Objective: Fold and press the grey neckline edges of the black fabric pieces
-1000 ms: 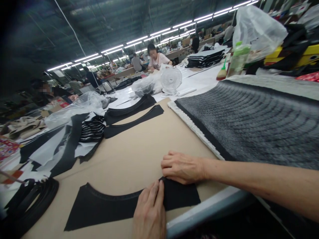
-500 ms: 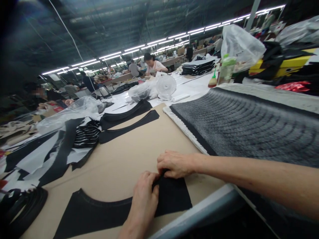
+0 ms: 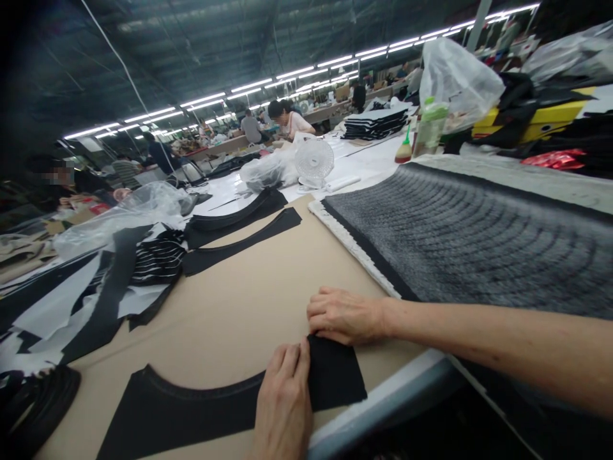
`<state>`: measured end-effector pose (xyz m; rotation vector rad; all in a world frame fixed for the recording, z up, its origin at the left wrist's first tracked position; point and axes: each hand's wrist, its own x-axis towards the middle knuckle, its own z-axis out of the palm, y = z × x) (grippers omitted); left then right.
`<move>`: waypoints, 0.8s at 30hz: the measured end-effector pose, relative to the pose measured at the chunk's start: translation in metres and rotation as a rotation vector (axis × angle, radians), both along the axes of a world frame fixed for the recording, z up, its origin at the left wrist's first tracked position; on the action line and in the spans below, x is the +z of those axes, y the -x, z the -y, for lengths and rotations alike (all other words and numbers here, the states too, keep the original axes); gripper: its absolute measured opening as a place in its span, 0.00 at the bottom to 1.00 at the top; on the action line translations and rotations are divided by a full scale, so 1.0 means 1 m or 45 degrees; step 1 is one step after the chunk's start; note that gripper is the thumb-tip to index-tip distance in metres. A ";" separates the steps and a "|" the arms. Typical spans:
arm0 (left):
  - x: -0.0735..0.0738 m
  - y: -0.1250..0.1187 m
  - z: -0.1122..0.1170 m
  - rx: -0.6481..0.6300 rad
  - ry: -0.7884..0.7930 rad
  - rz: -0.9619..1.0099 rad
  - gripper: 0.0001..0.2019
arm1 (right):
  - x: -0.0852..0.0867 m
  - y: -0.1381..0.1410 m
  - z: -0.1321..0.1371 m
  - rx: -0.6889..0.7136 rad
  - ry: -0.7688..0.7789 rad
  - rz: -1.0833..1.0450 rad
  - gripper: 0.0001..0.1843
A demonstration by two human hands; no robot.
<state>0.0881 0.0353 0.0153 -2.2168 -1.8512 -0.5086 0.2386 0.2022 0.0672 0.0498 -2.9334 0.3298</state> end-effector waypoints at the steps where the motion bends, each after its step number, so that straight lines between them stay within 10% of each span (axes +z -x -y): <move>1: 0.001 0.001 0.000 -0.005 0.015 0.032 0.26 | 0.000 0.000 -0.001 0.010 -0.010 0.001 0.07; 24: 0.029 -0.002 -0.017 0.023 0.223 0.230 0.27 | -0.006 -0.010 -0.006 0.007 -0.141 -0.044 0.08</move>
